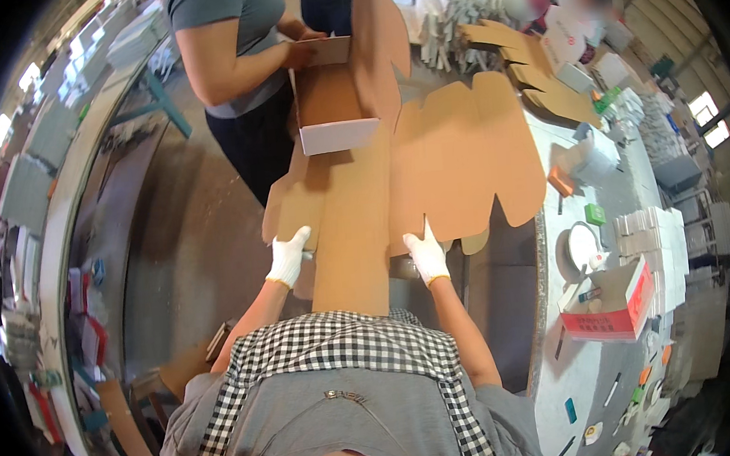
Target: The person folds flat cardboard pieces into box shapes, inserts white paper inserts, and secures the flaps. They handle multiple units sequentially, stacking completed boxes on the table.
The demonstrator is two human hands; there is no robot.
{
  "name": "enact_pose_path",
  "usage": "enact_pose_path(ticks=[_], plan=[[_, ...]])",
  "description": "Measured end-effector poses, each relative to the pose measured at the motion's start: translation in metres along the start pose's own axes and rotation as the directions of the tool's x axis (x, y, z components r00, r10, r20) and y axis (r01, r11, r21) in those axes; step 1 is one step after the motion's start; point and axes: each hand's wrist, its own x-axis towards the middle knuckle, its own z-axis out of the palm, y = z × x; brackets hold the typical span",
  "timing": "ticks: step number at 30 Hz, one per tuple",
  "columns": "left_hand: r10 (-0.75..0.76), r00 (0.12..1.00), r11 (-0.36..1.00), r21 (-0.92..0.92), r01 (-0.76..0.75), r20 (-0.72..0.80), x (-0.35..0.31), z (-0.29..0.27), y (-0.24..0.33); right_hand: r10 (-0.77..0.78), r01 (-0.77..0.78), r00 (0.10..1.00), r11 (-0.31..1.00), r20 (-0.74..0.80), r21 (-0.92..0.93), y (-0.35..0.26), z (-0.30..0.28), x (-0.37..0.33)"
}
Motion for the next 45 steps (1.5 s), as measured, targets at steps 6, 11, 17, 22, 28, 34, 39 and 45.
enact_pose_path(ticks=[6, 11, 17, 22, 28, 34, 39, 45], plan=[[0.056, 0.998, 0.986, 0.153, -0.06, 0.03, -0.011, 0.01, -0.014, -0.209, 0.17, 0.976, 0.901, -0.056, -0.398, 0.002, 0.006, 0.003], [0.165, 0.981, 0.954, 0.234, -0.186, 0.106, -0.019, 0.023, -0.03, -0.278, 0.186, 0.956, 0.825, -0.097, -0.534, 0.011, -0.005, 0.004], [0.163, 0.966, 0.78, 0.573, -0.252, 0.203, -0.022, 0.04, -0.034, -0.308, 0.191, 0.938, 0.84, -0.157, -0.508, 0.044, -0.027, -0.001], [0.254, 0.88, 0.402, 0.784, -0.473, 0.401, -0.018, 0.06, -0.021, -0.225, 0.099, 0.96, 0.827, -0.165, -0.554, 0.016, -0.022, -0.016], [0.285, 0.781, 0.02, 0.812, -0.584, 0.555, -0.019, 0.077, -0.005, -0.416, 0.191, 0.892, 0.701, -0.178, -0.687, 0.049, -0.013, 0.012], [0.164, 0.54, 0.134, 0.523, -0.842, 0.826, -0.005, 0.061, 0.035, -0.283, 0.125, 0.945, 0.774, -0.162, -0.62, 0.03, -0.021, 0.003], [0.002, 0.51, 0.033, 0.509, -0.86, 0.86, 0.02, 0.059, 0.029, -0.315, 0.162, 0.94, 0.756, -0.135, -0.634, 0.04, -0.031, 0.013], [0.395, 0.376, -0.162, 0.466, -0.87, 0.838, 0.027, 0.065, 0.029, -0.217, 0.111, 0.958, 0.883, -0.186, -0.457, 0.021, -0.023, 0.012]])
